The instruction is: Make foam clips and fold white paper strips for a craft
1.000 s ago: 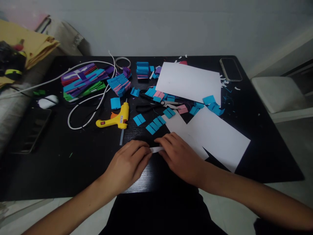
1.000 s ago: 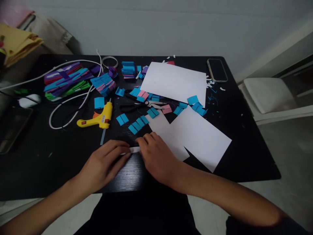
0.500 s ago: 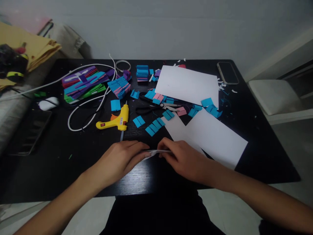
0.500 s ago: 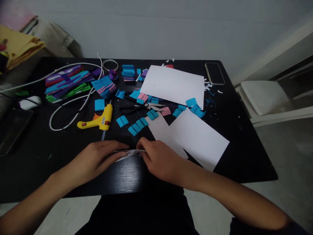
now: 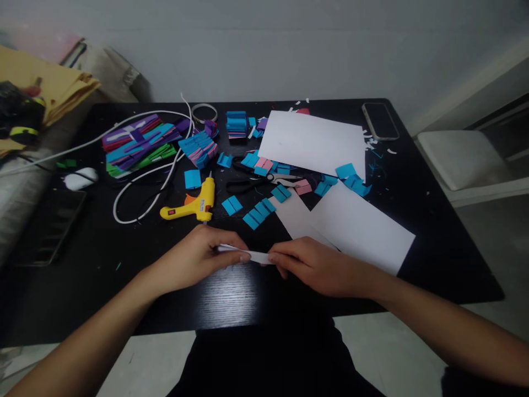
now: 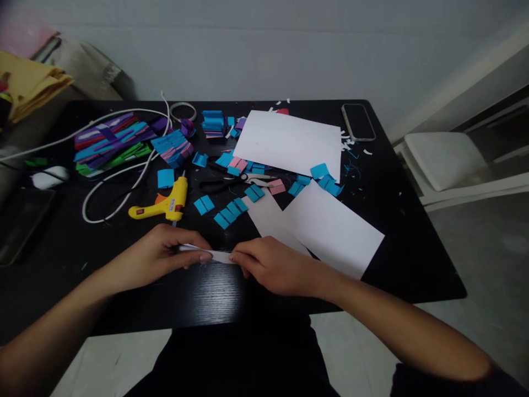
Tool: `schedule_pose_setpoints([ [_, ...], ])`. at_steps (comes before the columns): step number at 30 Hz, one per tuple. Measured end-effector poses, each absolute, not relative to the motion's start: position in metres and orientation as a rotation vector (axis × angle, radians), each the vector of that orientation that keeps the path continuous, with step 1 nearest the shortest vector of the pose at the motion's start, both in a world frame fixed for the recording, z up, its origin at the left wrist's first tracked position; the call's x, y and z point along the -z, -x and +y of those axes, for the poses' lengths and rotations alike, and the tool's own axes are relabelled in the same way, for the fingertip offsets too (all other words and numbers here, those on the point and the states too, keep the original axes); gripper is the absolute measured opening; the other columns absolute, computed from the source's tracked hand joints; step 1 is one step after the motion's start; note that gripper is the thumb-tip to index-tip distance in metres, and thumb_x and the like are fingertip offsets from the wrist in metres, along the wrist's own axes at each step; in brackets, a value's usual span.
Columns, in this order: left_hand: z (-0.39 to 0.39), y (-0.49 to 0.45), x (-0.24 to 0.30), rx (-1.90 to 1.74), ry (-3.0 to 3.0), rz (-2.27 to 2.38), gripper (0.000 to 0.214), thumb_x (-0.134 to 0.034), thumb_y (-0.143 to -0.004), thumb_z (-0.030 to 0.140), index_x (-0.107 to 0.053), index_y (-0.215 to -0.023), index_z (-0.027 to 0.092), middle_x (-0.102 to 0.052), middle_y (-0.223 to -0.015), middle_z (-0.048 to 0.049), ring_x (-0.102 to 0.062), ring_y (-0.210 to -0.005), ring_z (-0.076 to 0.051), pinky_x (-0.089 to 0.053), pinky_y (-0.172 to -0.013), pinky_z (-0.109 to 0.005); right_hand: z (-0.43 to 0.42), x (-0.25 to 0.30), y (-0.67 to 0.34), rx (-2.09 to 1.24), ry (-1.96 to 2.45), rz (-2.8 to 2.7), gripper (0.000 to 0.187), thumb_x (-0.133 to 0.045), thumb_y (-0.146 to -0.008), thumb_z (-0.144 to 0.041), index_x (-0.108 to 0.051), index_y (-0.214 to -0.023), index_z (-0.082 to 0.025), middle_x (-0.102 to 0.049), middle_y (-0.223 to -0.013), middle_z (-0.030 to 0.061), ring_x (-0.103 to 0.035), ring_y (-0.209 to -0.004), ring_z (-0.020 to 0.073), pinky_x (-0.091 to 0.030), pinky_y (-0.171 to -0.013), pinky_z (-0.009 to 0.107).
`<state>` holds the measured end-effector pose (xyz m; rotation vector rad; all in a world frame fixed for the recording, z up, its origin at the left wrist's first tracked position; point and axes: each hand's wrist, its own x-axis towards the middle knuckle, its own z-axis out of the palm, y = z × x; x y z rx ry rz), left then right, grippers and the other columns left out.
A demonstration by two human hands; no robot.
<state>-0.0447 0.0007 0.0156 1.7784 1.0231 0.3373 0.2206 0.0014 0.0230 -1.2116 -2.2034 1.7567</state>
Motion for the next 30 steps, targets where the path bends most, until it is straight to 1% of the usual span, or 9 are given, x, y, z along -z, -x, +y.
schedule_pose_setpoints([
  [6, 0.004, 0.043, -0.015, -0.325, -1.603, 1.065, 0.013, -0.073, -0.092, 0.033, -0.079, -0.090, 0.021, -0.070, -0.068, 0.0032, -0.062, -0.060, -0.010, -0.047, -0.055, -0.018, 0.001, -0.020, -0.222, -1.782, 1.222, -2.149, 0.031, -0.049, -0.107, -0.032, -0.076, -0.098, -0.020, -0.070, -0.076, 0.0001, -0.064, -0.073, 0.0155, -0.046, -0.067, 0.029],
  [9, 0.005, 0.042, -0.015, -0.322, -1.601, 1.083, 0.014, -0.074, -0.090, 0.034, -0.080, -0.089, 0.021, -0.070, -0.067, 0.0033, -0.061, -0.058, -0.010, -0.045, -0.053, -0.018, 0.002, -0.022, -0.223, -1.798, 1.207, -2.132, 0.032, -0.050, -0.107, -0.032, -0.077, -0.096, -0.019, -0.070, -0.075, 0.0002, -0.064, -0.070, 0.0144, -0.046, -0.066, 0.028],
  [13, 0.006, 0.040, -0.018, -0.310, -1.601, 1.057, 0.012, -0.074, -0.090, 0.032, -0.079, -0.089, 0.021, -0.070, -0.068, 0.0027, -0.061, -0.058, -0.010, -0.044, -0.051, -0.018, 0.003, -0.023, -0.223, -1.999, 1.215, -2.062, 0.029, -0.056, -0.104, -0.034, -0.075, -0.092, -0.016, -0.074, -0.079, 0.0020, -0.064, -0.064, 0.0123, -0.049, -0.061, 0.026],
  [15, 0.007, 0.037, -0.020, -0.285, -1.590, 1.037, 0.011, -0.074, -0.090, 0.030, -0.079, -0.088, 0.021, -0.069, -0.066, 0.0031, -0.061, -0.058, -0.010, -0.044, -0.051, -0.018, 0.002, -0.022, -0.219, -2.095, 1.185, -1.955, 0.027, -0.060, -0.103, -0.036, -0.073, -0.093, -0.015, -0.077, -0.086, 0.0041, -0.070, -0.070, 0.0135, -0.055, -0.066, 0.026],
  [17, 0.009, 0.033, -0.022, -0.257, -1.575, 1.025, 0.011, -0.074, -0.090, 0.030, -0.078, -0.088, 0.020, -0.069, -0.065, 0.0030, -0.062, -0.058, -0.010, -0.044, -0.051, -0.017, 0.001, -0.020, -0.214, -2.110, 1.149, -1.809, 0.024, -0.062, -0.102, -0.037, -0.072, -0.099, -0.015, -0.078, -0.093, 0.0063, -0.074, -0.079, 0.0156, -0.059, -0.074, 0.029],
  [20, 0.010, 0.029, -0.024, -0.257, -1.552, 1.028, 0.012, -0.075, -0.089, 0.031, -0.077, -0.090, 0.020, -0.072, -0.071, 0.0017, -0.064, -0.062, -0.011, -0.047, -0.054, -0.018, -0.001, -0.018, -0.207, -2.103, 1.155, -1.624, 0.022, -0.061, -0.103, -0.033, -0.070, -0.100, -0.013, -0.077, -0.095, 0.0080, -0.075, -0.080, 0.0159, -0.062, -0.073, 0.030],
  [24, 0.013, 0.029, -0.020, -0.416, -1.502, 1.066, 0.015, -0.079, -0.087, 0.031, -0.074, -0.087, 0.017, -0.070, -0.071, 0.0011, -0.064, -0.063, -0.011, -0.049, -0.056, -0.019, 0.000, -0.017, -0.206, -2.065, 1.173, -1.541, 0.024, -0.059, -0.104, -0.033, -0.069, -0.094, -0.013, -0.077, -0.094, 0.0082, -0.074, -0.073, 0.0139, -0.060, -0.063, 0.025],
  [27, 0.015, 0.030, -0.012, -0.575, -1.389, 1.103, 0.017, -0.080, -0.086, 0.032, -0.074, -0.087, 0.016, -0.070, -0.069, 0.0007, -0.063, -0.059, -0.010, -0.050, -0.055, -0.018, -0.001, -0.014, -0.208, -2.024, 1.170, -1.461, 0.024, -0.060, -0.103, -0.034, -0.069, -0.094, -0.013, -0.077, -0.091, 0.0079, -0.074, -0.074, 0.0139, -0.061, -0.064, 0.025],
  [30, 0.016, 0.030, -0.006, -0.675, -1.299, 1.088, 0.015, -0.079, -0.087, 0.028, -0.076, -0.094, 0.015, -0.073, -0.071, -0.0009, -0.068, -0.062, -0.011, -0.055, -0.058, -0.019, -0.001, -0.010, -0.210, -2.000, 1.176, -1.404, 0.023, -0.062, -0.102, -0.033, -0.069, -0.094, -0.012, -0.077, -0.088, 0.0075, -0.075, -0.074, 0.0144, -0.063, -0.068, 0.027],
])
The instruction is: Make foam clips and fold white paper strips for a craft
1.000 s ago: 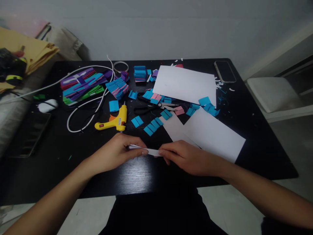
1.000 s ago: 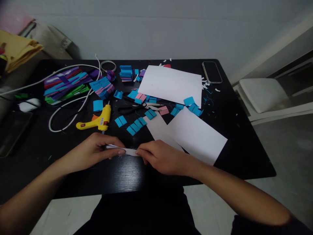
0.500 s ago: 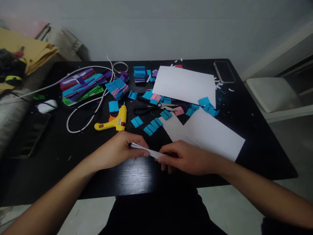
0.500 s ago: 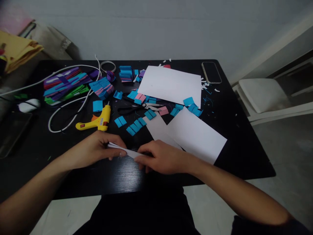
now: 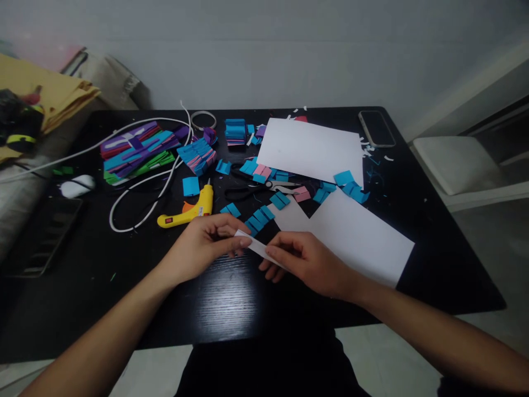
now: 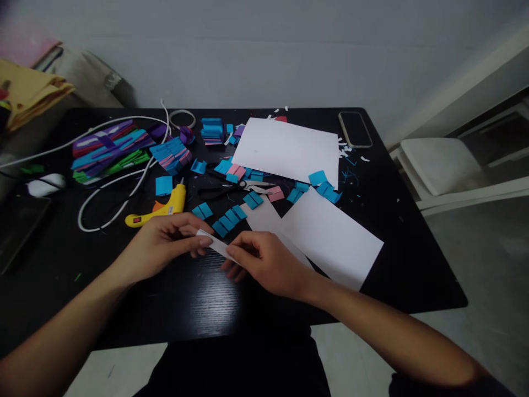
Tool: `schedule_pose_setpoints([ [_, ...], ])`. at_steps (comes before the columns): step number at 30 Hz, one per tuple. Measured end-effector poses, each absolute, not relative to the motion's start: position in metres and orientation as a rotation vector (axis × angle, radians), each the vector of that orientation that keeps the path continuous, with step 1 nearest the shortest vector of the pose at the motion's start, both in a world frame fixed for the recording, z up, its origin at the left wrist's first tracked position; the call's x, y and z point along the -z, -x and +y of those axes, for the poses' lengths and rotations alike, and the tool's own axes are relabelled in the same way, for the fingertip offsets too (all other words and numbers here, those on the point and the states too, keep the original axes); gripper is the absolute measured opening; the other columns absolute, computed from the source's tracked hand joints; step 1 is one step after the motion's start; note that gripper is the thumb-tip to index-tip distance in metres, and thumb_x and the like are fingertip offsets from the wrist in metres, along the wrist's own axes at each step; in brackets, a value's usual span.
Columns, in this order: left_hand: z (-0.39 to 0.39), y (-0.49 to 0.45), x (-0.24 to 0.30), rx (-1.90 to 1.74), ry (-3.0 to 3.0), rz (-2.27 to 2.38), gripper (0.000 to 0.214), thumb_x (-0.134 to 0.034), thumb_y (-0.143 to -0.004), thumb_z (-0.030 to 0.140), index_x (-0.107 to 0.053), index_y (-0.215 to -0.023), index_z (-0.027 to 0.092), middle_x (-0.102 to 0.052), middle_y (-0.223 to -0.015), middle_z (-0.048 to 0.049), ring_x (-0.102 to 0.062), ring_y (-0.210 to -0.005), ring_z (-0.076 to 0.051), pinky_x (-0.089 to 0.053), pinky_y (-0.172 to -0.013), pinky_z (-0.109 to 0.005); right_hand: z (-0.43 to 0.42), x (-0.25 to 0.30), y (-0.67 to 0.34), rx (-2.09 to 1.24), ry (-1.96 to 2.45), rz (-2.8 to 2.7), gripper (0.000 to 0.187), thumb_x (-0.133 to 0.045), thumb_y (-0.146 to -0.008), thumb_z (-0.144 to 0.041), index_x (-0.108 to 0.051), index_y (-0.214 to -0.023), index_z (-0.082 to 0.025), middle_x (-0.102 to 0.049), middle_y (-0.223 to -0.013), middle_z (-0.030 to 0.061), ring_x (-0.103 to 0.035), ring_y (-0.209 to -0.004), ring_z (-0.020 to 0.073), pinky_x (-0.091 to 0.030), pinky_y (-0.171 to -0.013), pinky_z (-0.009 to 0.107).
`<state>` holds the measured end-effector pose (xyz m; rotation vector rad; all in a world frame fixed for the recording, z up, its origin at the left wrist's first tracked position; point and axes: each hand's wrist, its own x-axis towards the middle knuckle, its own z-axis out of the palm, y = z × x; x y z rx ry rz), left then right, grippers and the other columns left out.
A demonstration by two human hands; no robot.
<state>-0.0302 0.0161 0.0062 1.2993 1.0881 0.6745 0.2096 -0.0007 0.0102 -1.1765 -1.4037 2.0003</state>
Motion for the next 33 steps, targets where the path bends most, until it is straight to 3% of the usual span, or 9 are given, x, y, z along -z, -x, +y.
schedule_pose_setpoints([
  [6, 0.015, 0.026, -0.003, -0.719, -1.240, 1.059, 0.012, -0.078, -0.087, 0.023, -0.078, -0.097, 0.015, -0.076, -0.073, -0.0011, -0.072, -0.064, -0.011, -0.060, -0.062, -0.019, 0.007, -0.006, -0.206, -2.171, 1.101, -1.224, 0.028, -0.063, -0.102, -0.038, -0.072, -0.100, -0.012, -0.077, -0.095, 0.0093, -0.077, -0.079, 0.0166, -0.065, -0.073, 0.030],
  [13, 0.013, 0.026, 0.000, -0.708, -1.233, 1.058, 0.010, -0.078, -0.088, 0.021, -0.078, -0.098, 0.017, -0.075, -0.071, 0.0011, -0.072, -0.062, -0.010, -0.058, -0.061, -0.015, 0.012, -0.003, -0.203, -2.122, 1.105, -1.314, 0.026, -0.064, -0.101, -0.036, -0.071, -0.093, -0.012, -0.078, -0.090, 0.0069, -0.069, -0.065, 0.0096, -0.055, -0.056, 0.019],
  [18, 0.012, 0.028, 0.002, -0.705, -1.241, 1.066, 0.014, -0.079, -0.087, 0.022, -0.078, -0.100, 0.017, -0.076, -0.073, 0.0010, -0.072, -0.061, -0.009, -0.059, -0.060, -0.014, 0.009, -0.003, -0.203, -2.028, 1.160, -1.413, 0.025, -0.063, -0.102, -0.035, -0.071, -0.092, -0.013, -0.077, -0.089, 0.0060, -0.066, -0.064, 0.0087, -0.051, -0.054, 0.018],
  [28, 0.009, 0.027, 0.001, -0.798, -1.156, 1.016, 0.019, -0.080, -0.086, 0.021, -0.073, -0.104, 0.017, -0.079, -0.075, 0.0000, -0.075, -0.065, -0.011, -0.062, -0.064, -0.017, -0.001, -0.007, -0.200, -2.007, 1.190, -1.334, 0.029, -0.065, -0.100, -0.040, -0.071, -0.097, -0.012, -0.076, -0.089, 0.0065, -0.073, -0.070, 0.0130, -0.060, -0.063, 0.025],
  [33, 0.006, 0.017, 0.001, -1.007, -1.082, 1.078, 0.013, -0.082, -0.083, 0.017, -0.074, -0.094, 0.016, -0.076, -0.066, 0.0024, -0.072, -0.060, -0.009, -0.059, -0.061, -0.014, -0.006, -0.009, -0.195, -2.000, 1.138, -1.230, 0.028, -0.066, -0.099, -0.043, -0.070, -0.097, -0.015, -0.077, -0.090, 0.0060, -0.076, -0.081, 0.0175, -0.063, -0.079, 0.034],
])
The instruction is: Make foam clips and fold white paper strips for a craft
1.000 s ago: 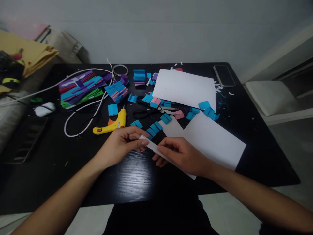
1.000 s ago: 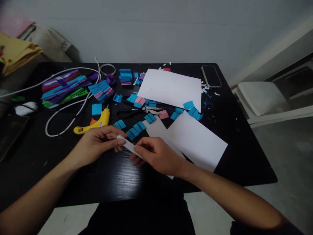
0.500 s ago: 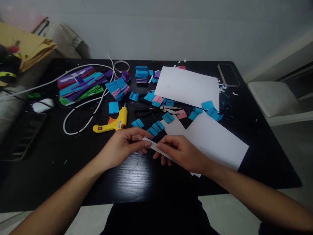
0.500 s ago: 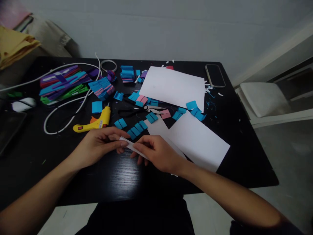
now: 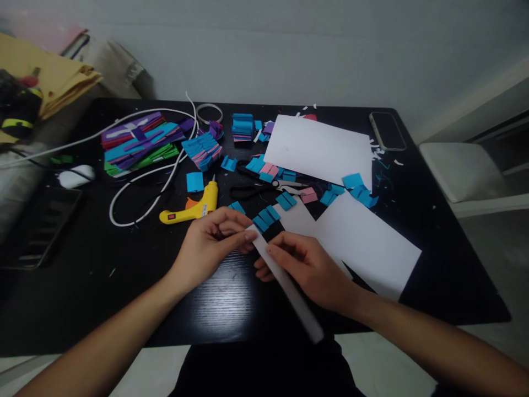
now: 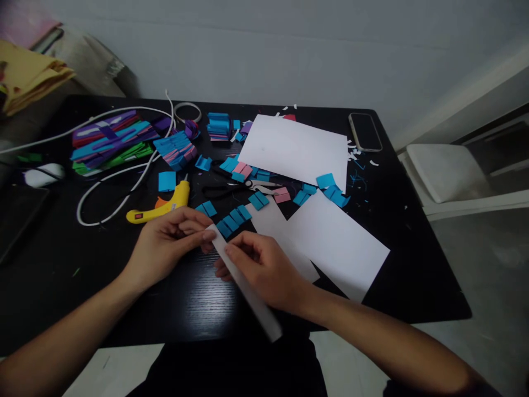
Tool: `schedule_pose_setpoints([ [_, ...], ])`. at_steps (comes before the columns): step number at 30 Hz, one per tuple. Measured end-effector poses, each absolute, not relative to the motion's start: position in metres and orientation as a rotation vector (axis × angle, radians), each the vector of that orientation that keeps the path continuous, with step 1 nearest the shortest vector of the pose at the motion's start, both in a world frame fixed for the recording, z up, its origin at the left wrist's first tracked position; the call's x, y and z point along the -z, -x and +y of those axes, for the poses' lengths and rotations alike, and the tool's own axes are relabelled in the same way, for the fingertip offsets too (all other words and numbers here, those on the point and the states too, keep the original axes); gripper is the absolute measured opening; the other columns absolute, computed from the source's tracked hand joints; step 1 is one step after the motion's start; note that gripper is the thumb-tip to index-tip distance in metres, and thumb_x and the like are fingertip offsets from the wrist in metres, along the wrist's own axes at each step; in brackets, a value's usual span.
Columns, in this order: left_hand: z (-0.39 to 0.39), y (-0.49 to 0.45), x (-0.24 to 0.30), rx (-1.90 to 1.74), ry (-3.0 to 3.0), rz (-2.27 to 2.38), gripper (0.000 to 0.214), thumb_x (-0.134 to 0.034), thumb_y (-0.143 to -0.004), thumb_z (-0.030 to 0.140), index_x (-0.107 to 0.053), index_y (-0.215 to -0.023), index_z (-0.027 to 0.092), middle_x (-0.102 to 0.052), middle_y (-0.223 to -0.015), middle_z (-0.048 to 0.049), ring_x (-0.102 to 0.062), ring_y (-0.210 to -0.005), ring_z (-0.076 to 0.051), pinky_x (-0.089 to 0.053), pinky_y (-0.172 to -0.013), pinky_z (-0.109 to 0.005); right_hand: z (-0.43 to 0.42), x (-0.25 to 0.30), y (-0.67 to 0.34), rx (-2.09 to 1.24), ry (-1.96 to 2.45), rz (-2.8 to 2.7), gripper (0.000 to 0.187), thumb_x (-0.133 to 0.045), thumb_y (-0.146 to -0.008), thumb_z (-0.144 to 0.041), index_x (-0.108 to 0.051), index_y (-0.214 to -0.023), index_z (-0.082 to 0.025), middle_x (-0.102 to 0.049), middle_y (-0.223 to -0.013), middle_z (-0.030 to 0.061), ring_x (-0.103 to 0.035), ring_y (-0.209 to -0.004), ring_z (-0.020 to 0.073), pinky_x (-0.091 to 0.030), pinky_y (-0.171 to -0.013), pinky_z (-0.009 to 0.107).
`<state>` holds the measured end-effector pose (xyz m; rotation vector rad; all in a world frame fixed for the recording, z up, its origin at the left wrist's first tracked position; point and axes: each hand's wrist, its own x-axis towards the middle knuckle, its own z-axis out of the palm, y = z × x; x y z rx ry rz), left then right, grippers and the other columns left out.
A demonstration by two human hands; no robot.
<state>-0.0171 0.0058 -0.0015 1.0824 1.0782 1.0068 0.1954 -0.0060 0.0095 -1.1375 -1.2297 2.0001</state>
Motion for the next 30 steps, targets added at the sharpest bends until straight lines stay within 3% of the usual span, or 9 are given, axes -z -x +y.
schedule_pose_setpoints([
  [3, 0.005, 0.013, 0.002, -1.003, -1.100, 1.101, 0.009, -0.082, -0.083, 0.016, -0.078, -0.091, 0.015, -0.076, -0.067, 0.0017, -0.071, -0.059, -0.008, -0.058, -0.059, -0.013, -0.001, -0.010, -0.194, -1.935, 1.153, -1.356, 0.028, -0.072, -0.094, -0.043, -0.072, -0.094, -0.015, -0.076, -0.091, 0.0059, -0.074, -0.086, 0.0185, -0.060, -0.084, 0.034],
  [10, 0.003, 0.010, 0.004, -0.991, -1.143, 1.160, 0.012, -0.083, -0.081, 0.017, -0.083, -0.092, 0.019, -0.080, -0.073, -0.0008, -0.074, -0.062, -0.011, -0.061, -0.060, -0.016, 0.012, -0.001, -0.192, -1.955, 1.121, -1.245, 0.030, -0.081, -0.085, -0.044, -0.071, -0.088, -0.016, -0.072, -0.083, 0.0030, -0.072, -0.078, 0.0178, -0.062, -0.074, 0.032],
  [19, 0.001, 0.007, 0.005, -1.001, -1.155, 1.212, 0.012, -0.084, -0.080, 0.020, -0.083, -0.092, 0.019, -0.081, -0.074, -0.0014, -0.076, -0.064, -0.014, -0.063, -0.060, -0.019, 0.009, 0.009, -0.193, -1.901, 1.088, -1.268, 0.024, -0.076, -0.091, -0.039, -0.072, -0.091, -0.015, -0.072, -0.084, 0.0023, -0.069, -0.073, 0.0128, -0.059, -0.068, 0.026],
  [30, -0.004, 0.006, 0.008, -0.957, -1.260, 1.185, 0.014, -0.080, -0.086, 0.026, -0.077, -0.098, 0.019, -0.078, -0.075, -0.0008, -0.076, -0.068, -0.014, -0.063, -0.063, -0.021, 0.010, 0.005, -0.191, -1.863, 1.127, -1.208, 0.026, -0.082, -0.085, -0.041, -0.072, -0.090, -0.017, -0.073, -0.084, 0.0024, -0.070, -0.073, 0.0142, -0.061, -0.069, 0.028],
])
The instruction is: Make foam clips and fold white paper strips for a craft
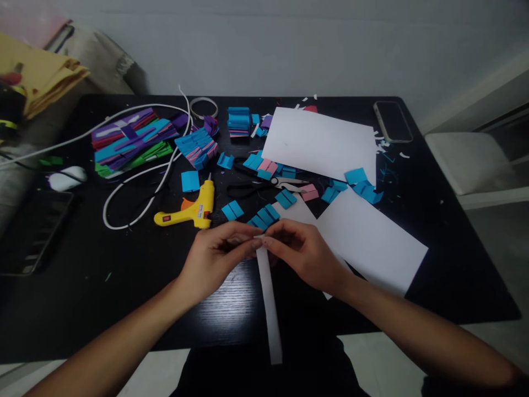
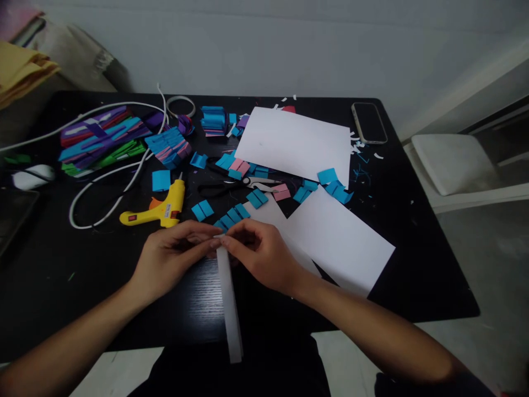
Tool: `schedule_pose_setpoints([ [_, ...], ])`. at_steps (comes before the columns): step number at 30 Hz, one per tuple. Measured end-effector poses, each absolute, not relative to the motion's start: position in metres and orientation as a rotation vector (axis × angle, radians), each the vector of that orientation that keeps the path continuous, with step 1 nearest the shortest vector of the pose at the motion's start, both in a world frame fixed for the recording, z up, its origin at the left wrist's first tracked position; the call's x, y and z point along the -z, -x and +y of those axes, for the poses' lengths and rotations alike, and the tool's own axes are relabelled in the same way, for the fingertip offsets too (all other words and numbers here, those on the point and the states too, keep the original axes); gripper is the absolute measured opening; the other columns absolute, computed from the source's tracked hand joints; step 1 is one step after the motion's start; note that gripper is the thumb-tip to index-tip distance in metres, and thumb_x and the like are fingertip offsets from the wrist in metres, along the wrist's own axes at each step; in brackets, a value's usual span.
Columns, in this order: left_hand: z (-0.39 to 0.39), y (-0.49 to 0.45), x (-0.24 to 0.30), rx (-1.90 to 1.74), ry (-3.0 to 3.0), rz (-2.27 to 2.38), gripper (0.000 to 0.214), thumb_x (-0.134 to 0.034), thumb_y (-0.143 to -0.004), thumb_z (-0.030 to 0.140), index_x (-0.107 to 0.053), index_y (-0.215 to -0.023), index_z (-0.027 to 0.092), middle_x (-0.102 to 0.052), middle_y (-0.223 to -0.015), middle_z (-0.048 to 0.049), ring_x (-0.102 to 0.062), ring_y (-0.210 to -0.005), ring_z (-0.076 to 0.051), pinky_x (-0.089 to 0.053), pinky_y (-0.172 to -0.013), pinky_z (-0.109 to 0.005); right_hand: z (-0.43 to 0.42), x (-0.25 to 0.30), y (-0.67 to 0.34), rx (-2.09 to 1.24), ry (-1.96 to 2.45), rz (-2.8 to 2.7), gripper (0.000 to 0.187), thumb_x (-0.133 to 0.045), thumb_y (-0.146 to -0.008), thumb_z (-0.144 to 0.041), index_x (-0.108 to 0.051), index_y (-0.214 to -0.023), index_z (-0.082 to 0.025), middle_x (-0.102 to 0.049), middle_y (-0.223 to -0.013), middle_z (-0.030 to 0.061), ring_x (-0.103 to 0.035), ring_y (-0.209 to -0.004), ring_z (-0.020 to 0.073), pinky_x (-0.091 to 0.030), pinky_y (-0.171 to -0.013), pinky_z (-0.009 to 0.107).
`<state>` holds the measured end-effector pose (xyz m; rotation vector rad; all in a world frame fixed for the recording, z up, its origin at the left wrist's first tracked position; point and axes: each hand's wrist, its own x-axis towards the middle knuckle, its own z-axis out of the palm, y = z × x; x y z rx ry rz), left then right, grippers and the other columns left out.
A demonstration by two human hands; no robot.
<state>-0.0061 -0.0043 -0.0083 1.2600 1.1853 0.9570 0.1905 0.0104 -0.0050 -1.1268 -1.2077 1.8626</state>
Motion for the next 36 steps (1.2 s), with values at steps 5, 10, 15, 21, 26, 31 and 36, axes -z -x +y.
schedule_pose_setpoints([
  [5, -0.004, 0.005, 0.009, -0.993, -1.191, 1.172, 0.022, -0.080, -0.086, 0.025, -0.069, -0.105, 0.018, -0.074, -0.069, 0.0026, -0.072, -0.064, -0.012, -0.061, -0.063, -0.021, 0.011, 0.005, -0.192, -1.893, 1.109, -1.196, 0.024, -0.078, -0.090, -0.039, -0.072, -0.091, -0.016, -0.072, -0.081, 0.0011, -0.067, -0.067, 0.0113, -0.059, -0.064, 0.024],
  [10, -0.003, 0.005, 0.005, -0.898, -1.198, 1.170, 0.010, -0.076, -0.088, 0.026, -0.072, -0.090, 0.016, -0.072, -0.066, 0.0016, -0.069, -0.060, -0.011, -0.058, -0.059, -0.018, 0.009, 0.008, -0.191, -1.854, 1.082, -1.146, 0.023, -0.077, -0.091, -0.039, -0.071, -0.089, -0.017, -0.069, -0.077, -0.0005, -0.067, -0.066, 0.0113, -0.059, -0.062, 0.024],
  [15, -0.004, 0.003, 0.005, -0.830, -1.212, 1.166, 0.011, -0.073, -0.091, 0.025, -0.073, -0.084, 0.016, -0.071, -0.063, 0.0010, -0.066, -0.055, -0.010, -0.055, -0.054, -0.018, 0.008, 0.009, -0.191, -1.868, 1.086, -1.115, 0.025, -0.077, -0.090, -0.041, -0.070, -0.090, -0.017, -0.069, -0.075, -0.0005, -0.069, -0.065, 0.0128, -0.062, -0.062, 0.027],
  [21, -0.005, 0.004, 0.006, -0.813, -1.257, 1.180, 0.014, -0.071, -0.093, 0.028, -0.073, -0.085, 0.017, -0.070, -0.061, 0.0020, -0.065, -0.054, -0.010, -0.054, -0.054, -0.018, 0.009, 0.008, -0.192, -1.852, 1.123, -1.105, 0.030, -0.085, -0.083, -0.044, -0.072, -0.087, -0.017, -0.071, -0.074, 0.0001, -0.070, -0.062, 0.0134, -0.062, -0.059, 0.027],
  [26, -0.007, 0.004, 0.007, -0.802, -1.334, 1.185, 0.019, -0.066, -0.097, 0.031, -0.072, -0.085, 0.018, -0.067, -0.061, 0.0026, -0.064, -0.056, -0.009, -0.052, -0.055, -0.018, 0.009, 0.007, -0.191, -1.856, 1.126, -1.088, 0.030, -0.085, -0.083, -0.043, -0.073, -0.087, -0.016, -0.072, -0.076, 0.0008, -0.071, -0.063, 0.0137, -0.064, -0.062, 0.027],
  [31, -0.011, 0.002, 0.011, -0.812, -1.345, 1.218, 0.018, -0.075, -0.092, 0.034, -0.067, -0.100, 0.020, -0.069, -0.068, 0.0030, -0.065, -0.062, -0.011, -0.052, -0.060, -0.021, 0.009, 0.008, -0.190, -1.865, 1.114, -1.024, 0.028, -0.084, -0.084, -0.041, -0.072, -0.088, -0.016, -0.074, -0.077, 0.0009, -0.074, -0.066, 0.0145, -0.066, -0.065, 0.028],
  [36, -0.016, 0.000, 0.015, -0.897, -1.374, 1.274, 0.025, -0.079, -0.088, 0.029, -0.065, -0.107, 0.021, -0.071, -0.070, 0.0037, -0.068, -0.064, -0.012, -0.054, -0.063, -0.023, 0.010, 0.012, -0.190, -1.797, 1.117, -1.027, 0.031, -0.084, -0.084, -0.041, -0.072, -0.102, -0.019, -0.074, -0.080, 0.0000, -0.076, -0.070, 0.0168, -0.066, -0.067, 0.030],
])
